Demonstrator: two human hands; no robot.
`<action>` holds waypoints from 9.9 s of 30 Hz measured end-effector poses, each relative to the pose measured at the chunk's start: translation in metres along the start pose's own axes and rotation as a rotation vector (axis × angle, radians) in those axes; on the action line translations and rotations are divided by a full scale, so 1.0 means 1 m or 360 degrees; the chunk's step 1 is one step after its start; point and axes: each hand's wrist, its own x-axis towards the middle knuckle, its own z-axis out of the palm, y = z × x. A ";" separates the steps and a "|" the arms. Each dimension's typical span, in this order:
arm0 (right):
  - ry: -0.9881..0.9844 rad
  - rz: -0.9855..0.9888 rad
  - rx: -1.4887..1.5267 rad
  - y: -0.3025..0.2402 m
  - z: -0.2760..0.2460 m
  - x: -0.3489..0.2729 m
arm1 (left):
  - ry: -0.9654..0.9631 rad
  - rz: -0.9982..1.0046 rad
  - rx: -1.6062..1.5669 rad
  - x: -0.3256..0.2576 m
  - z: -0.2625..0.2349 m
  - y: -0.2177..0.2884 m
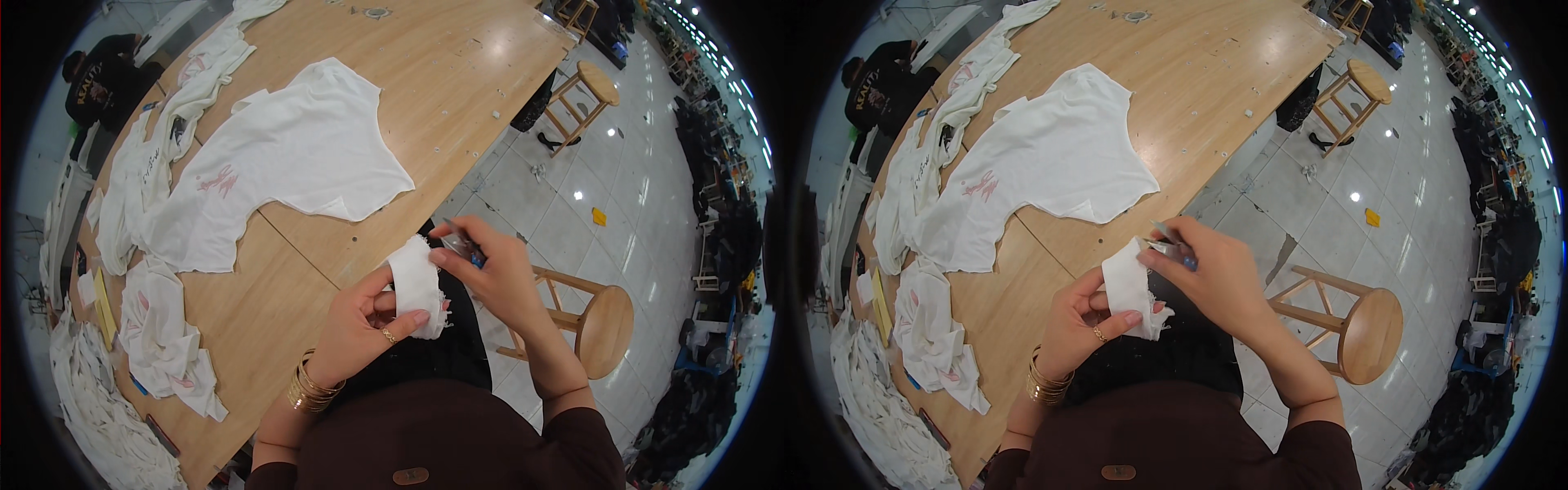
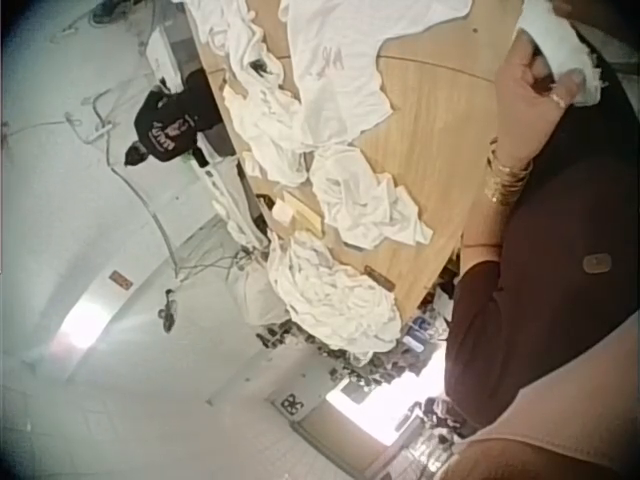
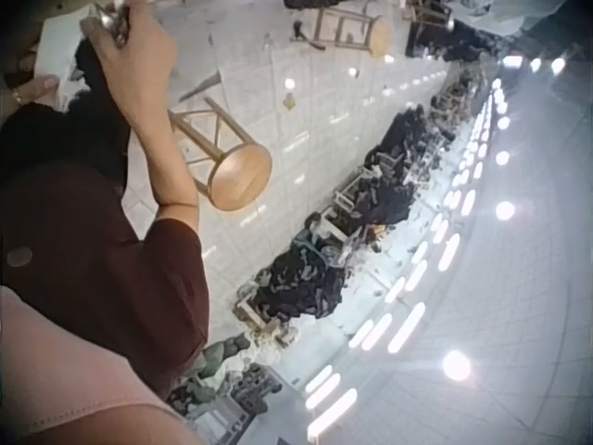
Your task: Trimming excess threads from white fabric pieces using a small pair of snips.
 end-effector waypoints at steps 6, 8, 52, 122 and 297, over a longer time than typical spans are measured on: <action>0.0126 -0.0541 -0.0307 0.005 -0.021 -0.013 | 0.0116 0.0033 0.0115 -0.002 0.000 0.003; 0.0070 -0.0647 -0.0401 -0.002 -0.026 -0.019 | 0.0116 0.0050 0.0123 -0.002 0.001 0.004; 0.0099 -0.1073 -0.1049 -0.013 -0.029 -0.026 | 0.0420 0.0266 0.0319 -0.005 0.005 0.004; 0.0288 -0.1161 -0.1124 -0.013 -0.025 -0.023 | 0.0390 0.0220 0.0122 -0.001 0.005 0.004; 0.0543 0.0107 0.1632 0.037 -0.019 0.022 | -0.0037 -0.0154 0.0259 -0.012 -0.037 0.013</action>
